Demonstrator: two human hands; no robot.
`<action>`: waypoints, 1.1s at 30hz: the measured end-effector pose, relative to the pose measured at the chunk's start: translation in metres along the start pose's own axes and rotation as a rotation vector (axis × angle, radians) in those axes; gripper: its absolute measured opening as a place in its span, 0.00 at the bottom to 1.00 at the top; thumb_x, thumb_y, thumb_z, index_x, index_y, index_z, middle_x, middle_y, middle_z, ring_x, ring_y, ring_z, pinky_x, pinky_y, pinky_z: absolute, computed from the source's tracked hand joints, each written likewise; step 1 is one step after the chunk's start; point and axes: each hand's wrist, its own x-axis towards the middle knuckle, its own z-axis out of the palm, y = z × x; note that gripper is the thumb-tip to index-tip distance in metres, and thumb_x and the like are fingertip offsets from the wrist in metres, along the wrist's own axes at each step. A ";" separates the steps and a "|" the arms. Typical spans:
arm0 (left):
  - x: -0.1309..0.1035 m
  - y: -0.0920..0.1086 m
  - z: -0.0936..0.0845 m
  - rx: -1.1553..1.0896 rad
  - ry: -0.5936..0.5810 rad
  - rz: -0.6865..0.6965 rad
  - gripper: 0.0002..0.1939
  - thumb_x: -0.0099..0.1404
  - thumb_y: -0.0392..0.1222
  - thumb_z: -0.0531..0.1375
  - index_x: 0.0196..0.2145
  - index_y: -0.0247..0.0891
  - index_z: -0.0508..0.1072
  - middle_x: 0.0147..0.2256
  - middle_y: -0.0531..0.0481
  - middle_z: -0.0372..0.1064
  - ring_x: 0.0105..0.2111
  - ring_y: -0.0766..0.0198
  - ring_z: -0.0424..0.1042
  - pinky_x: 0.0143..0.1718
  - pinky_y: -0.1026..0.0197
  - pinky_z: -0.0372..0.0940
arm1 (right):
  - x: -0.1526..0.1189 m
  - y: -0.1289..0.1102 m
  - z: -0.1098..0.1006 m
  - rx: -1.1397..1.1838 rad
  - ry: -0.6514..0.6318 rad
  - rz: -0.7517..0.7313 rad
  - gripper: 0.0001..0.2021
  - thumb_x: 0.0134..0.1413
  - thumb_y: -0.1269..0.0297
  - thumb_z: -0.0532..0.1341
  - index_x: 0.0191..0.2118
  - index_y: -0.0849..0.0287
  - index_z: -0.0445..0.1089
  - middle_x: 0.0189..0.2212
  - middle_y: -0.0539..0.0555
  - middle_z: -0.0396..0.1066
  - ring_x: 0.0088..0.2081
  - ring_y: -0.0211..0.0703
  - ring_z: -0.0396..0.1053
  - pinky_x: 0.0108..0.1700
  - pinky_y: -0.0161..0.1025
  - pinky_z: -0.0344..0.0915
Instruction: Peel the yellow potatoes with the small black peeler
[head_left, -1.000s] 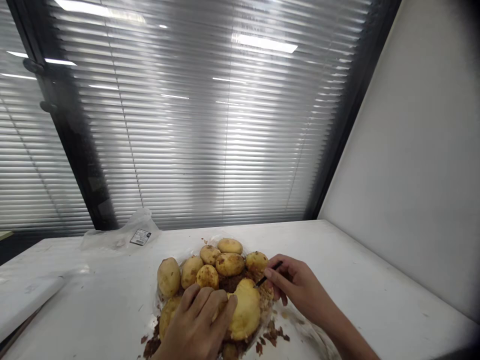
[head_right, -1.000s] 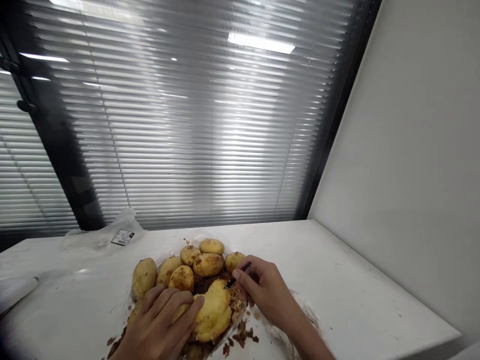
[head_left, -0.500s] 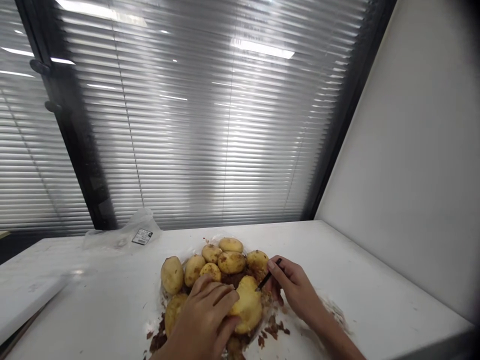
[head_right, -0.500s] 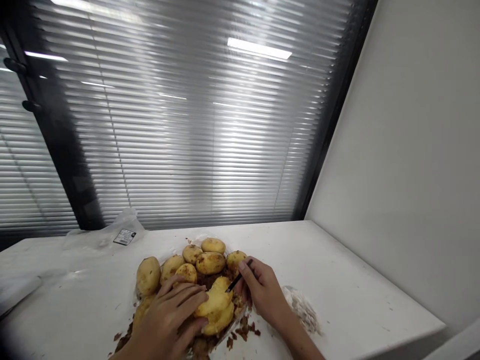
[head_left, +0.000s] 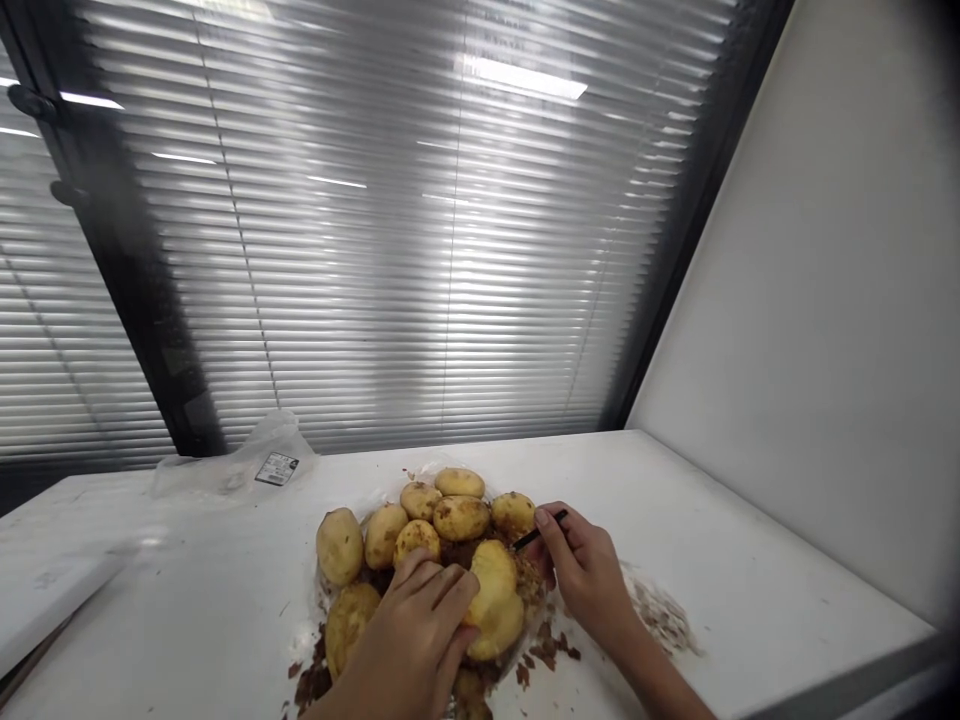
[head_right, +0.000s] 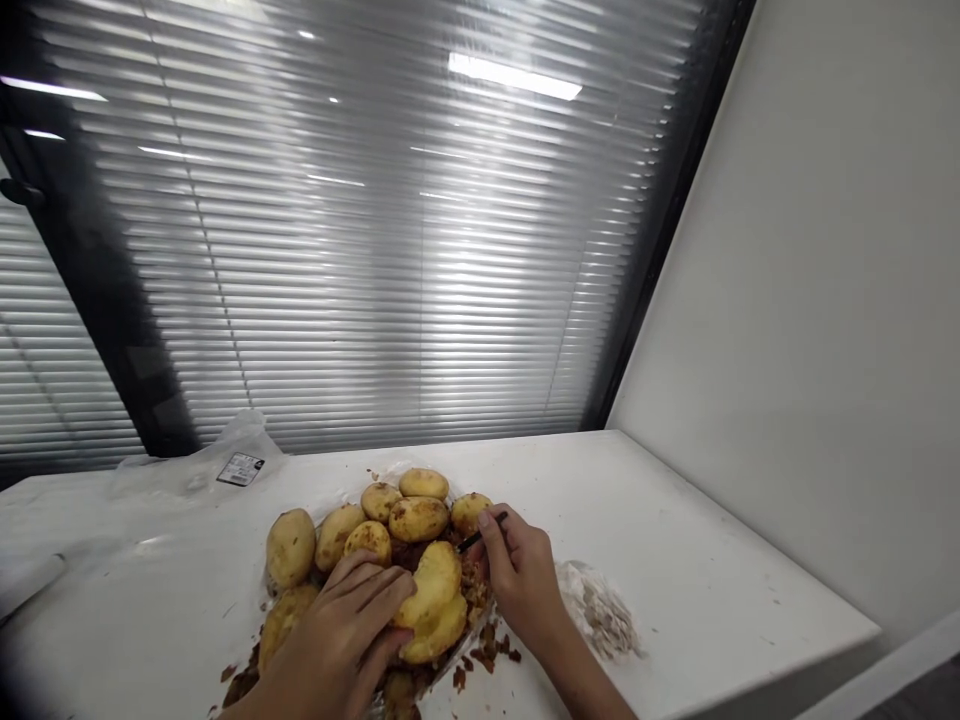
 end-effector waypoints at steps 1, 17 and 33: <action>0.000 0.000 0.001 -0.003 0.000 0.007 0.17 0.62 0.29 0.52 0.48 0.38 0.66 0.36 0.48 0.71 0.35 0.59 0.70 0.46 0.50 0.66 | 0.000 0.000 0.002 -0.010 -0.020 -0.009 0.19 0.63 0.46 0.52 0.30 0.55 0.63 0.17 0.49 0.69 0.15 0.38 0.63 0.18 0.34 0.58; -0.002 0.003 0.003 0.051 -0.074 -0.033 0.17 0.61 0.29 0.50 0.47 0.37 0.66 0.36 0.46 0.70 0.35 0.57 0.68 0.47 0.48 0.65 | 0.007 -0.005 0.012 -0.484 -0.072 -0.582 0.12 0.66 0.67 0.48 0.34 0.55 0.65 0.24 0.52 0.71 0.24 0.41 0.68 0.27 0.36 0.61; 0.000 0.005 0.004 0.071 -0.072 -0.021 0.16 0.62 0.29 0.50 0.47 0.36 0.66 0.37 0.45 0.70 0.36 0.56 0.68 0.46 0.48 0.66 | 0.009 -0.008 0.015 -0.461 -0.160 -0.594 0.10 0.65 0.70 0.49 0.34 0.55 0.65 0.26 0.52 0.72 0.26 0.41 0.69 0.29 0.36 0.61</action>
